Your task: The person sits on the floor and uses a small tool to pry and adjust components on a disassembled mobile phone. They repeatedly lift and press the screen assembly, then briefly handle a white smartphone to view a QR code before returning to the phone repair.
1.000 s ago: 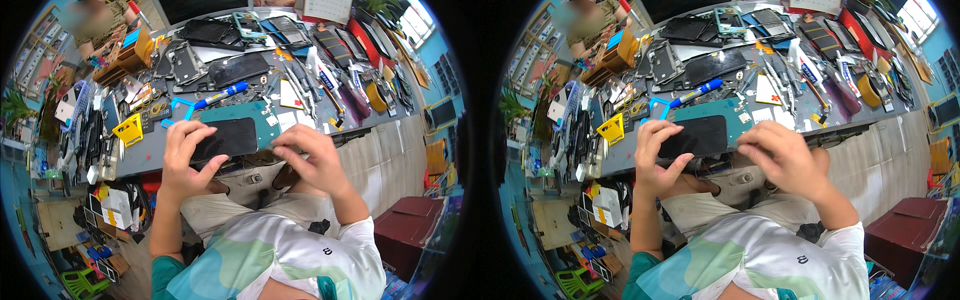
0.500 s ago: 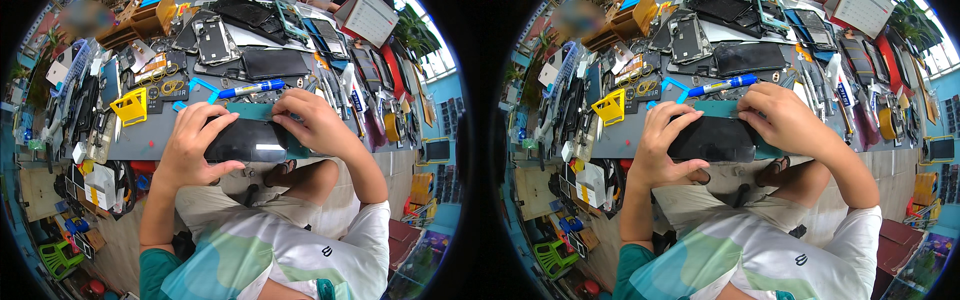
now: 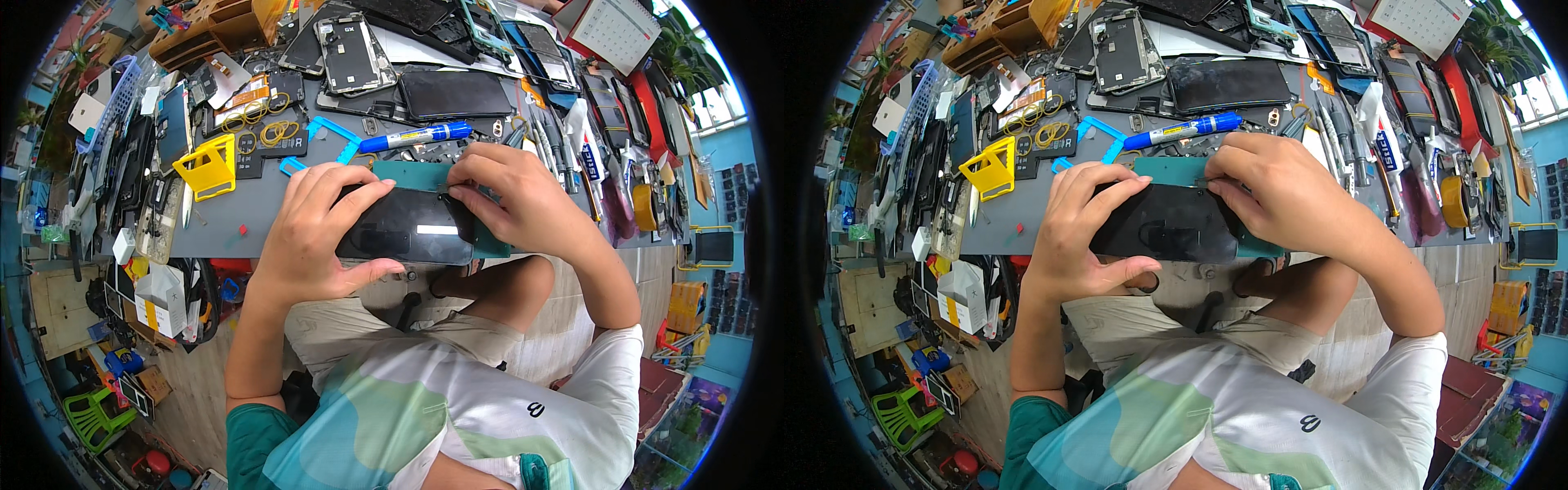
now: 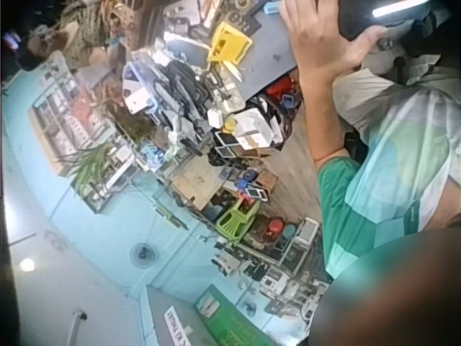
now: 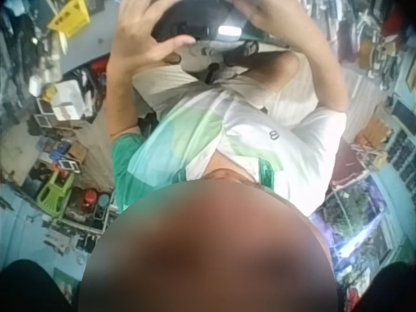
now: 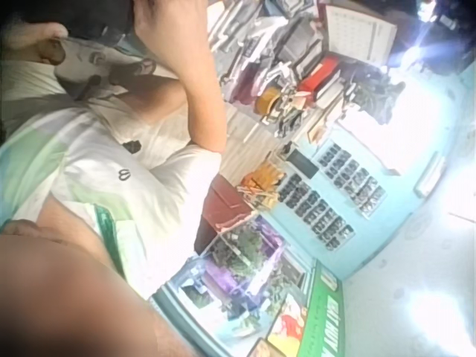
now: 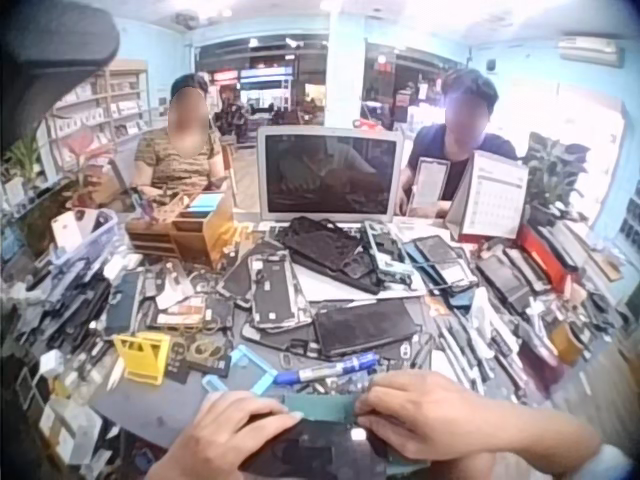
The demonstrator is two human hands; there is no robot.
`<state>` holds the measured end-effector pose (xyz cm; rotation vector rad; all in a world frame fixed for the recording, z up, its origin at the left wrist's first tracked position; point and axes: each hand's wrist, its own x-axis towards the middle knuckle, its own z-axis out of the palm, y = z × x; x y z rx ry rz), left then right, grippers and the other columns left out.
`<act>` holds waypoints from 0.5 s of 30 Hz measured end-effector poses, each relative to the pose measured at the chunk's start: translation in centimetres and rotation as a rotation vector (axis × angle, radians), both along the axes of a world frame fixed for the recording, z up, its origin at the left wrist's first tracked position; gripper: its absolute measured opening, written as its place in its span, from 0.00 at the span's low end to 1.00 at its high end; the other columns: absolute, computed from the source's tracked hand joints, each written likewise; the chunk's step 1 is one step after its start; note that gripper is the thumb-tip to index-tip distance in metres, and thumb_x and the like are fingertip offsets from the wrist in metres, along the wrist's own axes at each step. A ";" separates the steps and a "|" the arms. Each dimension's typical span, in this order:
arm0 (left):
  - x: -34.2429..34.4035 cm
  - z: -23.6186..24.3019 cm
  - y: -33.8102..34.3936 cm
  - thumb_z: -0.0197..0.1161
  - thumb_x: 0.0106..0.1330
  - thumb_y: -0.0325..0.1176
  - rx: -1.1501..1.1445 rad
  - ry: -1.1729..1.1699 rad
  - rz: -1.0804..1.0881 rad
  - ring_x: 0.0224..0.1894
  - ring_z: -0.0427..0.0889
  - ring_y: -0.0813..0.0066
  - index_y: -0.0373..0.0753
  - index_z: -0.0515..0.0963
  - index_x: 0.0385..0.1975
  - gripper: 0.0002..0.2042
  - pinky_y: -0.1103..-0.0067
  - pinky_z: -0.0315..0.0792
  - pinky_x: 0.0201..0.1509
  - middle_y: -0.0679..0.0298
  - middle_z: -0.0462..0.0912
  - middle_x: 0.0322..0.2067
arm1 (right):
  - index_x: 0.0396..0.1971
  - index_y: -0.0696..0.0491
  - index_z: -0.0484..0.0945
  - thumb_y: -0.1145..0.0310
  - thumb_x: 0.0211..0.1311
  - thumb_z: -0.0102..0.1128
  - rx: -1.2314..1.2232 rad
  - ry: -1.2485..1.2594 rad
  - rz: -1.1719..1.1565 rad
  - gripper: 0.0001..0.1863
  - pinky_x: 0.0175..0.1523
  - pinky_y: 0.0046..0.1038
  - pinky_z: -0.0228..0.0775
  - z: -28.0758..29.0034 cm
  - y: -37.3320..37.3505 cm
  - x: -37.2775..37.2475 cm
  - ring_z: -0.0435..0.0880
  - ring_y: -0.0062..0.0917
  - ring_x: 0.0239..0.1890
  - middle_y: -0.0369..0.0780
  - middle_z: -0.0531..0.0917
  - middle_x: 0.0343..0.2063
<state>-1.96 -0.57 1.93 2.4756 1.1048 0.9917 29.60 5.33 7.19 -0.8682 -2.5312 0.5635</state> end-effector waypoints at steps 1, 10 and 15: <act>0.0 0.0 0.0 0.88 0.57 0.60 0.003 0.000 0.000 0.64 0.83 0.49 0.40 0.86 0.69 0.43 0.56 0.72 0.72 0.57 0.85 0.61 | 0.45 0.60 0.86 0.78 0.70 0.76 -0.001 -0.001 0.000 0.08 0.45 0.42 0.83 0.1 0.0 0.0 0.91 0.44 0.41 0.46 0.87 0.38; 0.1 0.2 0.0 0.88 0.56 0.60 0.010 0.010 0.005 0.64 0.83 0.50 0.41 0.86 0.68 0.42 0.57 0.71 0.70 0.57 0.86 0.61 | 0.45 0.60 0.86 0.78 0.70 0.76 0.014 -0.012 -0.002 0.08 0.43 0.43 0.82 0.2 -0.1 -0.2 0.91 0.46 0.40 0.46 0.87 0.37; 0.1 0.2 0.0 0.88 0.56 0.61 -0.005 0.016 0.010 0.64 0.84 0.50 0.41 0.87 0.68 0.43 0.57 0.71 0.71 0.58 0.86 0.61 | 0.45 0.60 0.86 0.77 0.71 0.76 0.016 -0.009 -0.001 0.08 0.43 0.43 0.82 0.2 -0.1 -0.1 0.91 0.46 0.40 0.46 0.87 0.38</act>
